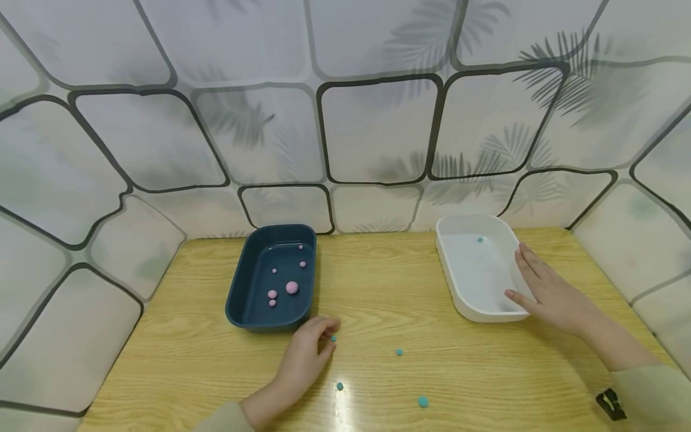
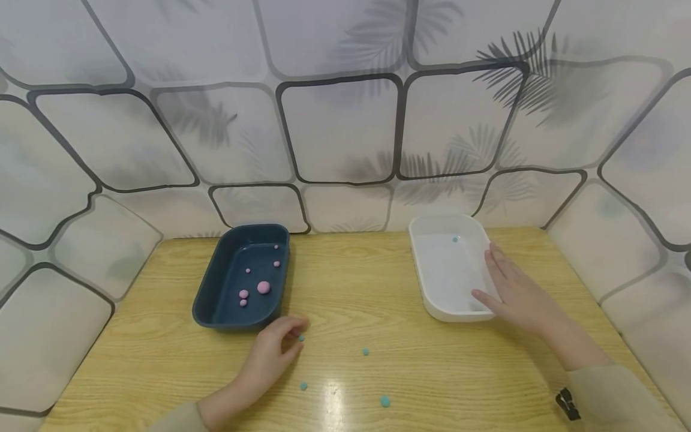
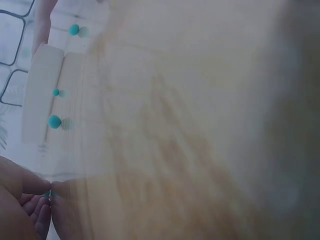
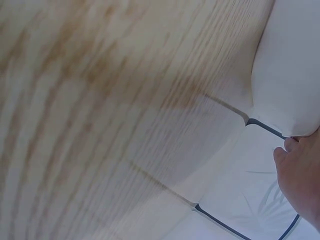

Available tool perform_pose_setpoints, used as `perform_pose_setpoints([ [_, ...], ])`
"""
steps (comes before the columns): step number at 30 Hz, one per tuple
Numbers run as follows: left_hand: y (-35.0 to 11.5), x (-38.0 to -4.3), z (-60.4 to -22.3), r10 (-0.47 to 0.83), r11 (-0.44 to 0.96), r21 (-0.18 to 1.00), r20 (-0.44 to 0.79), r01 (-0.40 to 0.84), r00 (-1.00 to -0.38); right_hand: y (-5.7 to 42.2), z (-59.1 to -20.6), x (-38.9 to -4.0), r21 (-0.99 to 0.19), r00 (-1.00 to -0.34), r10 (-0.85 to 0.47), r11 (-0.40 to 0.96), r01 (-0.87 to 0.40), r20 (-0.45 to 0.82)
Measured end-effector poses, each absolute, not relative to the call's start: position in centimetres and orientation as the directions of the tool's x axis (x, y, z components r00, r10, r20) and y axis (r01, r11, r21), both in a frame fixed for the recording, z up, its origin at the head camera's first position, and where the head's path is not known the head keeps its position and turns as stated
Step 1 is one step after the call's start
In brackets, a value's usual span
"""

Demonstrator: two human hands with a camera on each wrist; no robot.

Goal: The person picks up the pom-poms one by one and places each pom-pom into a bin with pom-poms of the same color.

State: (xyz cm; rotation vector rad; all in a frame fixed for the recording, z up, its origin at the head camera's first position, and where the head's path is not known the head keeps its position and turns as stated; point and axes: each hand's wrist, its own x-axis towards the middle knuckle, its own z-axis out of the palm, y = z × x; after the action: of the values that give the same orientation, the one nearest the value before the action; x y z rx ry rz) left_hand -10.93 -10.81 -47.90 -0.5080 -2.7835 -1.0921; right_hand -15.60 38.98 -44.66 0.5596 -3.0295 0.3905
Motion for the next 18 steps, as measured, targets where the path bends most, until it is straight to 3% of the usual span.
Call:
perform_pose_setpoints([
  [18, -11.01, -11.81, -48.01, 0.274, 0.66, 0.664, 0.222, 0.351, -0.936, 39.18, -44.74, -15.97, -0.227, -0.929, -0.359, 0.901, -0.371, 0.093],
])
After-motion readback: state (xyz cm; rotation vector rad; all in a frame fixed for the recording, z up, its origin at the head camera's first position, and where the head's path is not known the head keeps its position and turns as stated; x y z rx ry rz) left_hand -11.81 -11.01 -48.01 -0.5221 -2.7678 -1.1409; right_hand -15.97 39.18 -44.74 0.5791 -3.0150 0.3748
